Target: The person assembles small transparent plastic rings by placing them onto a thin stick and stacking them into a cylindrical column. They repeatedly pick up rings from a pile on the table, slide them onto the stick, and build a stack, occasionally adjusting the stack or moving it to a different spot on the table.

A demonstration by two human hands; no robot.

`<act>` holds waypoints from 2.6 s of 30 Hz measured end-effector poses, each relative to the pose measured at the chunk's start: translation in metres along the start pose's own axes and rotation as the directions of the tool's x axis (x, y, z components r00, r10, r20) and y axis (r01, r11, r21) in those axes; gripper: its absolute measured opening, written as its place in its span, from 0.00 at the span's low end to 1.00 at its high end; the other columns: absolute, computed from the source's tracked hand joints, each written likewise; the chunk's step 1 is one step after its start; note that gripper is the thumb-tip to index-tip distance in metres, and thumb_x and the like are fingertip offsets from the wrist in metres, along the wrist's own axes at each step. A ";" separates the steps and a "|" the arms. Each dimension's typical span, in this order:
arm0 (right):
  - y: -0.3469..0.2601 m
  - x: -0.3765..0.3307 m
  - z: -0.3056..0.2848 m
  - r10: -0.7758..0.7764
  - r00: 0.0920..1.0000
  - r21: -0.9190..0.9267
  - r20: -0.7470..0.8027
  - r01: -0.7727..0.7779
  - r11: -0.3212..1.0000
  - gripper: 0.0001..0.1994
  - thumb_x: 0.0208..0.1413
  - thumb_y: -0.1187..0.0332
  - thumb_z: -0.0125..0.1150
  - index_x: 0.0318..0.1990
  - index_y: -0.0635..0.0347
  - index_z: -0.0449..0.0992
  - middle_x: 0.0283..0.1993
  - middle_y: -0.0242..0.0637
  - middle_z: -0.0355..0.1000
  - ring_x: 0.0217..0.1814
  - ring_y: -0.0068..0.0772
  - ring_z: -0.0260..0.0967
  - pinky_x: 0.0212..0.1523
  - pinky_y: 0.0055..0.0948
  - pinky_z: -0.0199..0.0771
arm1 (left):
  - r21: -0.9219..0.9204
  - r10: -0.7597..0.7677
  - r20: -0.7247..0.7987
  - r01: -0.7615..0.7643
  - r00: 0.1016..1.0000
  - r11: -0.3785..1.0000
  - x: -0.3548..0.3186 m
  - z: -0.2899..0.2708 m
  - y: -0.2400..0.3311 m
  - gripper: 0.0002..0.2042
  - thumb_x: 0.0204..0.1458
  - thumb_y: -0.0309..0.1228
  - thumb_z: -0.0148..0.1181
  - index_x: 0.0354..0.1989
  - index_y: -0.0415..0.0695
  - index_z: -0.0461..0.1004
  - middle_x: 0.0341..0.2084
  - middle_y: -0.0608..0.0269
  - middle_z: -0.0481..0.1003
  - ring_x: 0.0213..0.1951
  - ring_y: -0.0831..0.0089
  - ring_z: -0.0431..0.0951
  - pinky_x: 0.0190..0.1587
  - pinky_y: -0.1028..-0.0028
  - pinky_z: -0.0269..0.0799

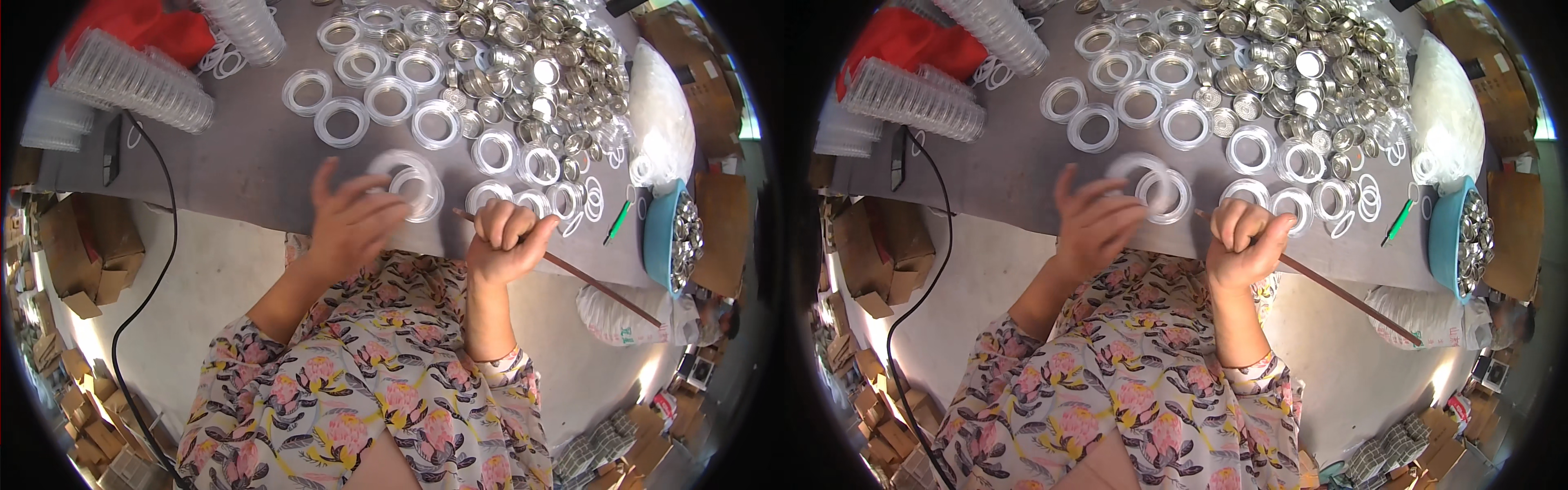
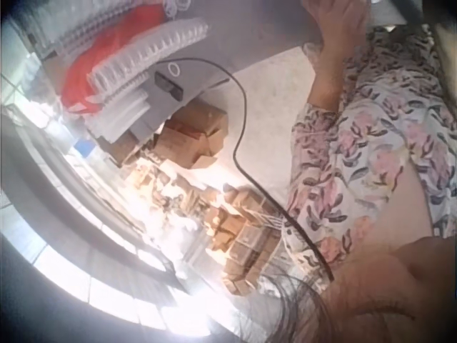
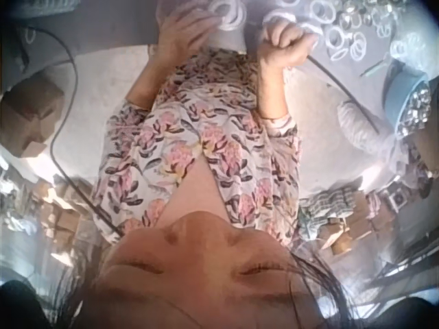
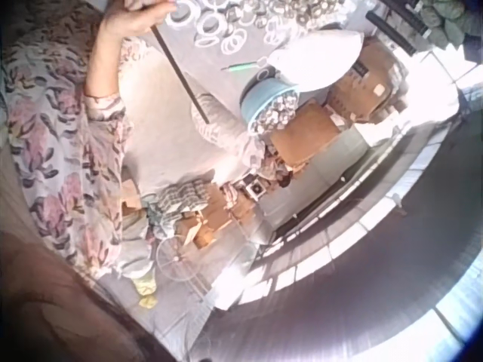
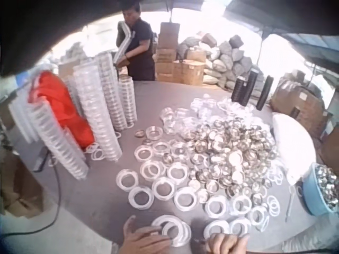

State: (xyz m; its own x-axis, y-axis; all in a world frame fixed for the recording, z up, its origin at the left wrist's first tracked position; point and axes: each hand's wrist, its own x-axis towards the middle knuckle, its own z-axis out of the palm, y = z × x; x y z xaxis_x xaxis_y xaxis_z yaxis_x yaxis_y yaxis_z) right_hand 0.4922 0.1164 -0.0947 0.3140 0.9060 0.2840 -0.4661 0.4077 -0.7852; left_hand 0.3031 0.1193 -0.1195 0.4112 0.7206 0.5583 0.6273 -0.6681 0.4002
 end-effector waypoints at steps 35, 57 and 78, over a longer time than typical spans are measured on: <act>0.021 0.005 0.024 0.409 0.909 -0.132 0.084 -0.397 0.908 0.28 0.65 0.56 0.35 0.10 0.53 0.50 0.09 0.26 0.47 0.10 0.19 0.41 0.13 0.23 0.39 | -0.520 -0.339 0.174 0.378 0.925 0.766 0.003 0.044 0.003 0.37 0.32 0.31 0.71 0.55 0.40 0.61 0.50 0.54 0.66 0.55 0.59 0.64 0.58 0.63 0.55; 0.048 0.028 0.050 0.207 0.962 -0.251 0.177 -0.160 0.955 0.28 0.64 0.53 0.35 0.10 0.53 0.51 0.09 0.27 0.46 0.12 0.21 0.41 0.15 0.24 0.39 | -0.633 -0.387 0.186 0.412 0.903 0.655 -0.003 0.052 0.004 0.39 0.33 0.35 0.71 0.57 0.41 0.59 0.52 0.54 0.65 0.56 0.57 0.64 0.62 0.54 0.49; -0.009 0.018 0.003 -0.052 0.999 -0.027 0.006 0.053 0.998 0.30 0.65 0.51 0.27 0.09 0.51 0.48 0.08 0.27 0.47 0.12 0.23 0.40 0.15 0.22 0.40 | -0.178 0.063 0.305 -0.008 0.950 0.984 0.017 0.003 0.014 0.11 0.43 0.27 0.61 0.37 0.50 0.75 0.32 0.70 0.75 0.47 0.71 0.71 0.64 0.50 0.42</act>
State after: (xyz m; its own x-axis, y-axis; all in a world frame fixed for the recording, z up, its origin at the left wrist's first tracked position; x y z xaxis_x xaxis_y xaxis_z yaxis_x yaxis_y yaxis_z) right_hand 0.4992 0.1290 -0.0808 0.3330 0.8840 0.3281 -0.4266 0.4516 -0.7836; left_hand 0.3207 0.1231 -0.1063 0.6319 0.6994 0.3341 0.4963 -0.6962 0.5187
